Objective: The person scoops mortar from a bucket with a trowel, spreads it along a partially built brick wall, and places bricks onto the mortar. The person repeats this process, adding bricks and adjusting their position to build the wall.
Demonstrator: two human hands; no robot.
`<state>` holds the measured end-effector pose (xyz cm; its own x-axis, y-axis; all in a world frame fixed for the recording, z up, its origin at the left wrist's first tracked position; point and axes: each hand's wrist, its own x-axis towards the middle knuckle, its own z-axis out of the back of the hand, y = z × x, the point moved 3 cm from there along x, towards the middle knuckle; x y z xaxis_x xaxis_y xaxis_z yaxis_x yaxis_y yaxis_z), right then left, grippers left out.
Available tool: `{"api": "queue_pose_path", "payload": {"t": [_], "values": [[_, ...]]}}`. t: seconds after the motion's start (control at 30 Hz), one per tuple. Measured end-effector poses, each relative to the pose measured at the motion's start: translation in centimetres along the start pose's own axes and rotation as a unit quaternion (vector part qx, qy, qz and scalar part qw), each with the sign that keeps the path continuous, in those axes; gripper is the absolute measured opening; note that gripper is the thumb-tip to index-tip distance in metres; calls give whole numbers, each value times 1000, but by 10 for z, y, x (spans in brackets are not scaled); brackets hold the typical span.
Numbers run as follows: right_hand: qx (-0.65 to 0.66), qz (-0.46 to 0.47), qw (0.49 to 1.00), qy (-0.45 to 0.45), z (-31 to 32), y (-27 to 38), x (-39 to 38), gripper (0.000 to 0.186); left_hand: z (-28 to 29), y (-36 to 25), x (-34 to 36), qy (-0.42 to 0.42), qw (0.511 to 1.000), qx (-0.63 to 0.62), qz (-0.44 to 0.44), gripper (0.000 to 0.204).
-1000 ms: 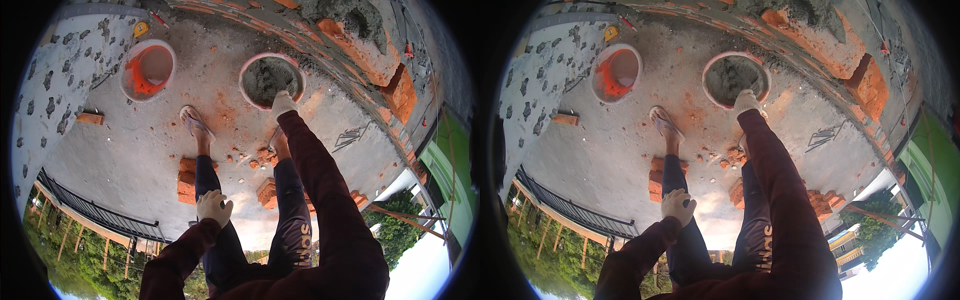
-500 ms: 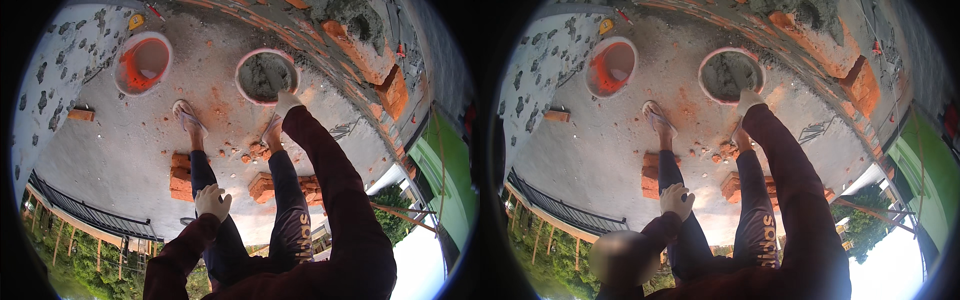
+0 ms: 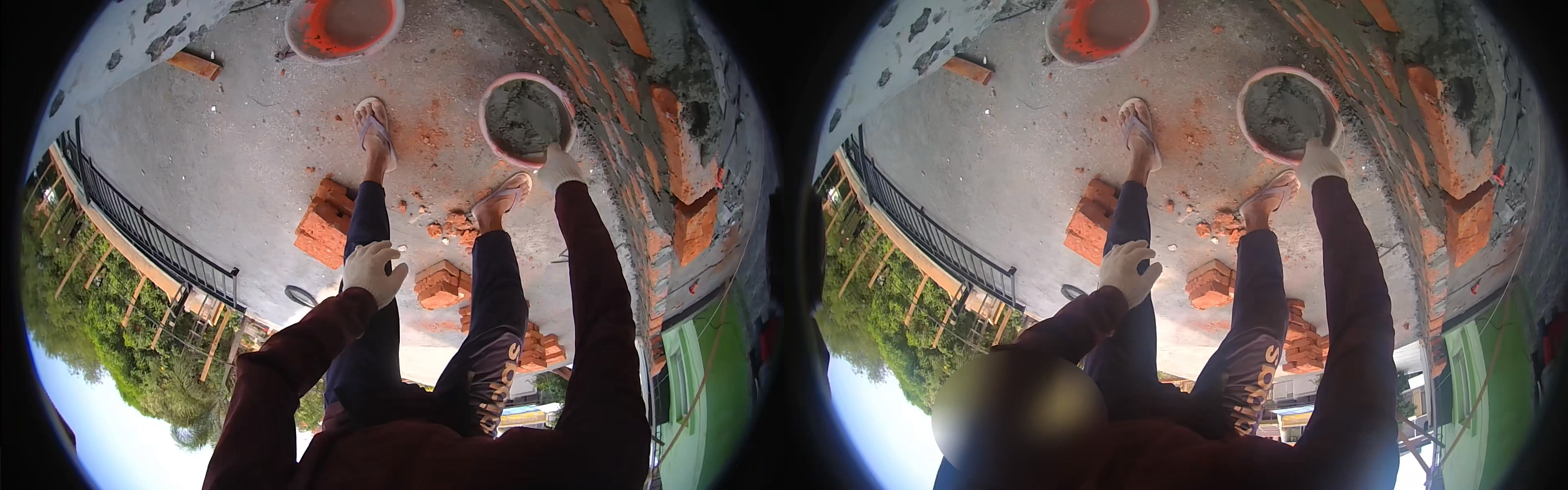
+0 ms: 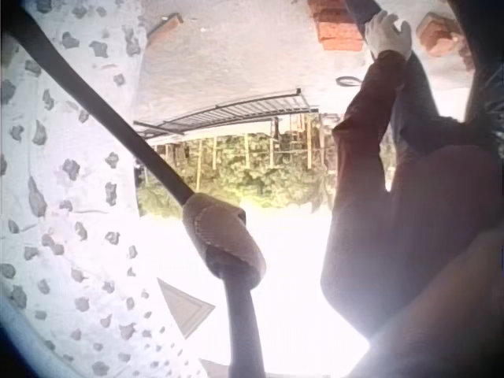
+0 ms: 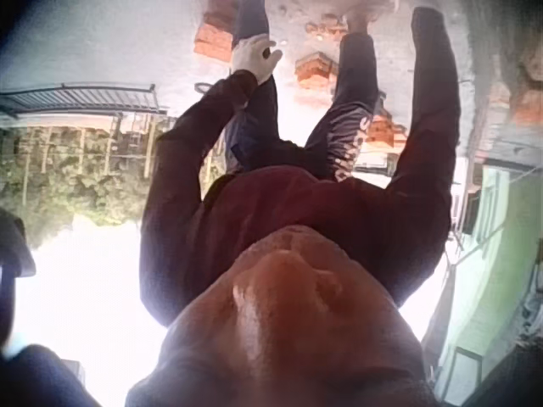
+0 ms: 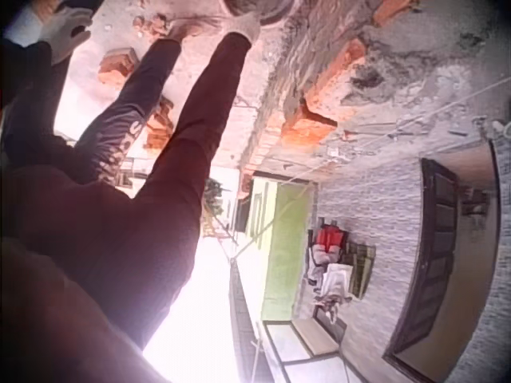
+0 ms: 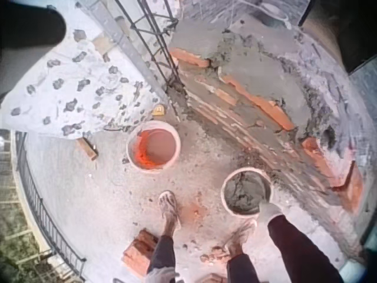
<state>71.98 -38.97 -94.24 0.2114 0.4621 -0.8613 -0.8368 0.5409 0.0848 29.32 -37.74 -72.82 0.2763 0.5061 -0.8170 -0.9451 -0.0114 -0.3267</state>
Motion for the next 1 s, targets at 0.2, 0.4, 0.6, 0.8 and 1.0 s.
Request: {"api": "queue_pose_path", "payload": {"t": [0.2, 0.4, 0.6, 0.8, 1.0], "values": [[-137, -33, 990, 28, 9, 9, 3, 52, -71, 109, -36, -260, 762, -520, 285, 66], [-138, -28, 990, -10, 26, -1, -3, 40, -180, 286, -41, -256, 789, -375, 415, 127], [-109, -31, 993, -25, 17, 5, -79, 45, -211, 362, 20, -309, 751, -134, 568, 146], [-148, -182, 970, -65, 38, -22, -125, 41, -159, 255, 83, -232, 752, -176, 591, 145], [-213, -175, 959, -66, 46, -24, -67, 38, -157, 247, 105, -208, 692, -203, 661, 144]]}}
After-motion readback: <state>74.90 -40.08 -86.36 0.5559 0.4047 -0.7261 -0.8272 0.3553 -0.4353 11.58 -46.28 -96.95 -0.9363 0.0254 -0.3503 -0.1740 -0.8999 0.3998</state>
